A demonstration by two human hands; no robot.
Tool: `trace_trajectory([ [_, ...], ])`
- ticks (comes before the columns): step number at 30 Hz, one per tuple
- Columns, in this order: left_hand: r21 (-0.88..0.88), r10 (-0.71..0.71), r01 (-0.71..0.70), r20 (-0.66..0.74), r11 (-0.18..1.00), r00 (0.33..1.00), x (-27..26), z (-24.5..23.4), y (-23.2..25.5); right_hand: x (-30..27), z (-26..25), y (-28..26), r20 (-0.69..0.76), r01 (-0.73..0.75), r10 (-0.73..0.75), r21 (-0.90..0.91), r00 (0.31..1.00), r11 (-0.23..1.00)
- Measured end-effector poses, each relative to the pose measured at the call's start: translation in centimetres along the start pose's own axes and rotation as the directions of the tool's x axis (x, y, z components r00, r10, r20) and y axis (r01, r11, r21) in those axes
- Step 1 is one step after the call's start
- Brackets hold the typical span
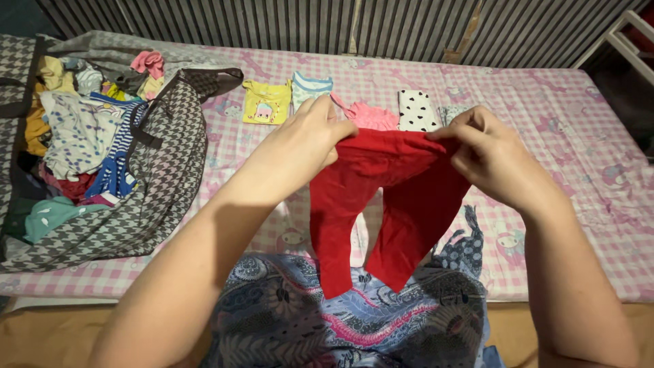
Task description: The person folds several small garments, including shirts and pants, one at a time on a pink checkered bedsheet. Each item is smoothed, folded into a compact rectangle, and placed in a growing stack on the bed.
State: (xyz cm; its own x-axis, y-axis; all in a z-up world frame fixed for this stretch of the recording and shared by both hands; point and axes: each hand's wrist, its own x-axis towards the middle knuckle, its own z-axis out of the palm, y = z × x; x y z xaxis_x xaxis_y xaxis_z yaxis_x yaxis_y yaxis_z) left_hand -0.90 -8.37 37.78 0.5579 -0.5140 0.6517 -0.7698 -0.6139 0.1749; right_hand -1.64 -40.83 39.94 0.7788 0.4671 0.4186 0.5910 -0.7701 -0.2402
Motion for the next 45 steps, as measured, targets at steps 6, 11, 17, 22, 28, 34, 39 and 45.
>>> trace_trajectory([
  [6, -0.007, 0.014, -0.013, 0.128, 1.000, 0.992, 1.0, -0.1, 0.5, -0.6, 1.3, 1.1, 0.061, 0.205, -0.207, 0.033, 0.976, 0.978],
  [11, -0.039, -0.143, 0.172, 0.394, 0.984, 0.908, -0.1, 1.2, 1.6, -0.9, 3.3, 2.5, 0.044, 0.012, -0.012, 0.005, 0.999, 1.000],
  [17, -0.273, 0.075, 0.033, 0.377, 0.962, 0.923, -2.9, 4.3, 2.6, -0.4, 3.7, 2.3, -0.225, -0.204, 0.199, 0.002, 0.954, 0.979],
  [22, -0.135, -0.361, 0.469, 0.468, 0.872, 0.806, -3.4, 5.1, 1.3, -0.2, 3.2, 1.3, -0.067, -0.039, 0.036, -0.044, 0.997, 0.998],
  [28, 0.301, -0.241, 0.134, 0.353, 0.944, 0.904, -2.7, 0.0, -3.7, -0.6, 1.0, 2.7, 0.136, -0.003, 0.013, -0.070, 0.991, 0.998],
  [34, -0.073, -0.094, 0.106, 0.160, 0.992, 0.983, -1.6, -2.5, -2.7, -2.0, 1.2, 5.8, 0.024, 0.033, -0.053, 0.529, 0.998, 0.848],
  [39, -0.218, -0.052, 0.069, 0.081, 0.973, 0.995, -1.6, -4.1, -0.6, -4.3, 0.3, 8.4, -0.065, 0.103, -0.104, 0.904, 0.992, 0.415],
  [45, -0.712, -0.380, 0.559, 0.420, 0.425, 0.824, -1.7, -2.5, -0.8, -3.4, 2.4, 9.3, 0.018, -0.018, -0.032, 1.000, 0.999, -0.004],
])
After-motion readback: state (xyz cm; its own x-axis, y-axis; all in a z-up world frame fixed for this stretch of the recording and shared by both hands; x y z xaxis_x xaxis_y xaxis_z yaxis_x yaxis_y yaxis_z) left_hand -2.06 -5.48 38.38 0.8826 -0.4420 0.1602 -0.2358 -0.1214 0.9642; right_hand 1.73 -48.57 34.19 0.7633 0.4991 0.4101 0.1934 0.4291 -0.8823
